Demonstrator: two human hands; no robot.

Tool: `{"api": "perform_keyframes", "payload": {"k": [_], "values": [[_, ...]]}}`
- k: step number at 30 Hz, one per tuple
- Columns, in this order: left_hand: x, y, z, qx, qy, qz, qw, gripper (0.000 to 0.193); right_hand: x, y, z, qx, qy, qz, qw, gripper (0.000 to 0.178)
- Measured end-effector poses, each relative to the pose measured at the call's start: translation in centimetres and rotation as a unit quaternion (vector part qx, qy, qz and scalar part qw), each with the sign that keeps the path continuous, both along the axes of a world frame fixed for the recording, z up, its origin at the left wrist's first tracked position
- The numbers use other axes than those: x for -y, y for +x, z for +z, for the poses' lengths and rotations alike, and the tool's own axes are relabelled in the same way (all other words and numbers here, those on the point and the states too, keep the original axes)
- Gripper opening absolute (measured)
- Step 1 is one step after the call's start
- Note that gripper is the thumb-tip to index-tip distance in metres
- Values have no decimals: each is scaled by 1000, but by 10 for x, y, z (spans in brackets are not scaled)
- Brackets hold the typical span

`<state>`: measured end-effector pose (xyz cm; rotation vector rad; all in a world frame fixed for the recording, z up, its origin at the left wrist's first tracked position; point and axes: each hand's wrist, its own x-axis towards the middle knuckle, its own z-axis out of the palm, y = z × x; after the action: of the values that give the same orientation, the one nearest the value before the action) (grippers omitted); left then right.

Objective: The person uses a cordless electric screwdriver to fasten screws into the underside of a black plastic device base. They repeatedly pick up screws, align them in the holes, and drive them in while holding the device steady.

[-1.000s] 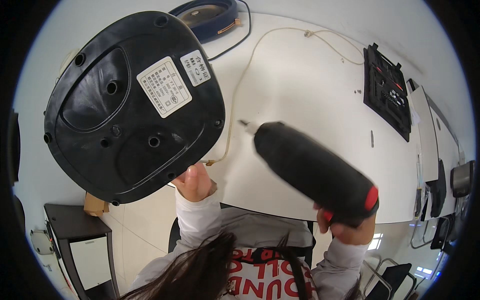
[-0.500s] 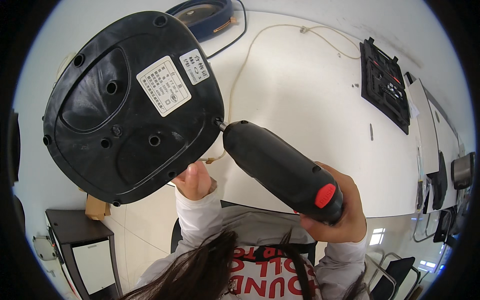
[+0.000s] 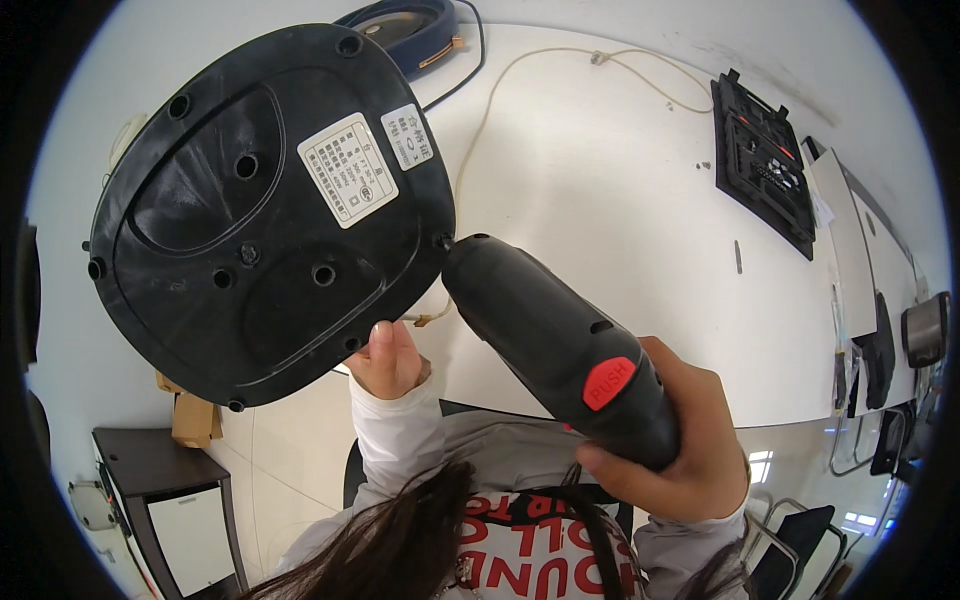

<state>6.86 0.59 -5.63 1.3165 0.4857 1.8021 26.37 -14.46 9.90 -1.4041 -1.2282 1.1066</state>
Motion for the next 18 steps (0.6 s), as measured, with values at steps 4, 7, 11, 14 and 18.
{"api": "perform_keyframes", "payload": {"k": [4,7,11,14,18], "values": [[-3,-5,-3,-17,12,-33,999,53,1,-17,-5,-60,-4,-46,997,58],[-1,-1,-1,1,-5,-55,998,53,5,-25,-17,-150,42,-89,984,54],[3,0,2,35,-36,-37,998,47,6,-30,-30,-224,64,-86,969,51],[3,2,9,54,-40,-33,997,43,7,-29,-32,-214,60,-80,972,51],[4,3,11,52,-44,-24,997,42,7,-27,-32,-202,56,-70,975,53]]}}
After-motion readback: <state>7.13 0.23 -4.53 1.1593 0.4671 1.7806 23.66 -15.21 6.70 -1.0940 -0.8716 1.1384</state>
